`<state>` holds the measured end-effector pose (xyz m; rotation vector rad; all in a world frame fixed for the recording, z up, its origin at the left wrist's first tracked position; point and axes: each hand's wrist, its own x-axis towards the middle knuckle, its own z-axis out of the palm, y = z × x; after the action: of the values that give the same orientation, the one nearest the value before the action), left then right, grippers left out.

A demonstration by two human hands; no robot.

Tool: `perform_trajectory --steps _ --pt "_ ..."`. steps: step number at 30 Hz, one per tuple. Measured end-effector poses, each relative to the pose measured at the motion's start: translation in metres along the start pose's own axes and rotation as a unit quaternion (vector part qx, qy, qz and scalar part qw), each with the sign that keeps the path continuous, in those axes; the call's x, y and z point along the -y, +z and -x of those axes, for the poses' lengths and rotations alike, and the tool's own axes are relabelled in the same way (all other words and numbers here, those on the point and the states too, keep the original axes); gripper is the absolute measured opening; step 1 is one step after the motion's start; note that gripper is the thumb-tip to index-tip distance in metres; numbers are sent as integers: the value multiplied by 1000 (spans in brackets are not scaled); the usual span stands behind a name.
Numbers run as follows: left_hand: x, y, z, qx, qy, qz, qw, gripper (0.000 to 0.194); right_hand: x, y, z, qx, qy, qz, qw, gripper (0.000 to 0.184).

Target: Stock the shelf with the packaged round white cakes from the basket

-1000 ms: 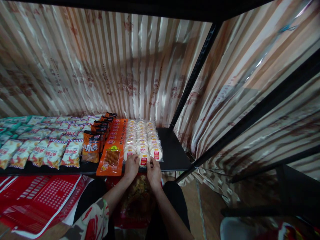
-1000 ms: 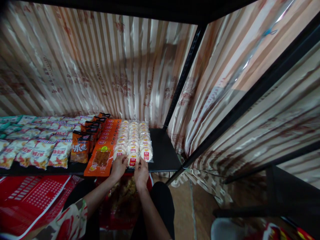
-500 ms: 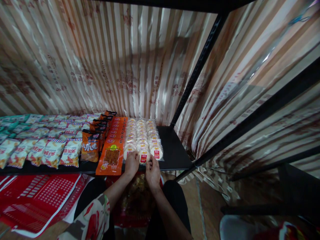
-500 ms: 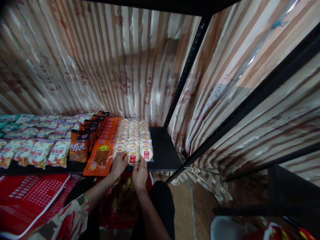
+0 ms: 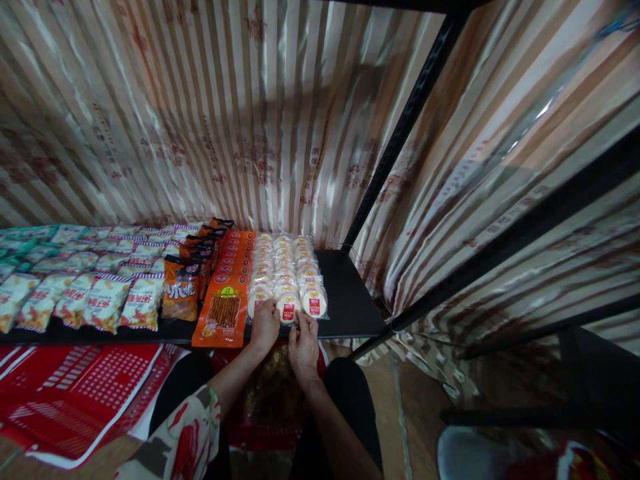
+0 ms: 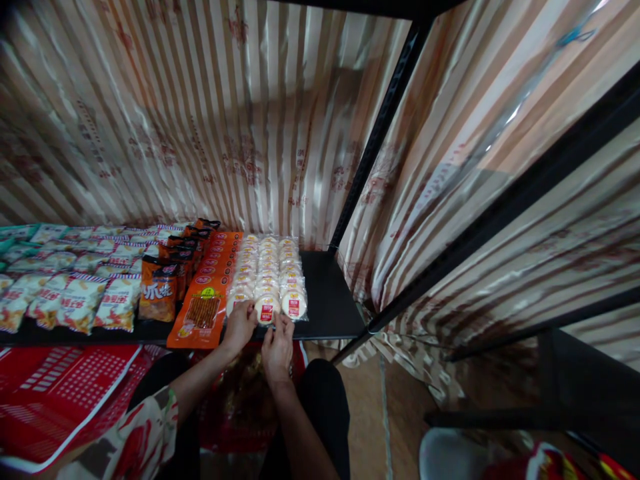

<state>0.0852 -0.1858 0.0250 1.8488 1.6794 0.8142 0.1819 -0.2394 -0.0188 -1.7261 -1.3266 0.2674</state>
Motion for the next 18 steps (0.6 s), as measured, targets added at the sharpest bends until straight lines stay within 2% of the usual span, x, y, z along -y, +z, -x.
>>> perform_trajectory --steps 7,11,14,18 --pt "2 1 6 -3 11 23 1000 31 -1 1 2 11 -7 29 999 42" --pt "5 -3 14 -31 47 30 998 28 -1 2 2 11 -5 21 1000 42" --pt "13 -8 29 -56 95 37 993 26 1 0 3 -5 -11 -10 1000 41" --pt "40 -8 62 -27 144 57 988 24 1 -8 13 -13 -40 -73 996 34"
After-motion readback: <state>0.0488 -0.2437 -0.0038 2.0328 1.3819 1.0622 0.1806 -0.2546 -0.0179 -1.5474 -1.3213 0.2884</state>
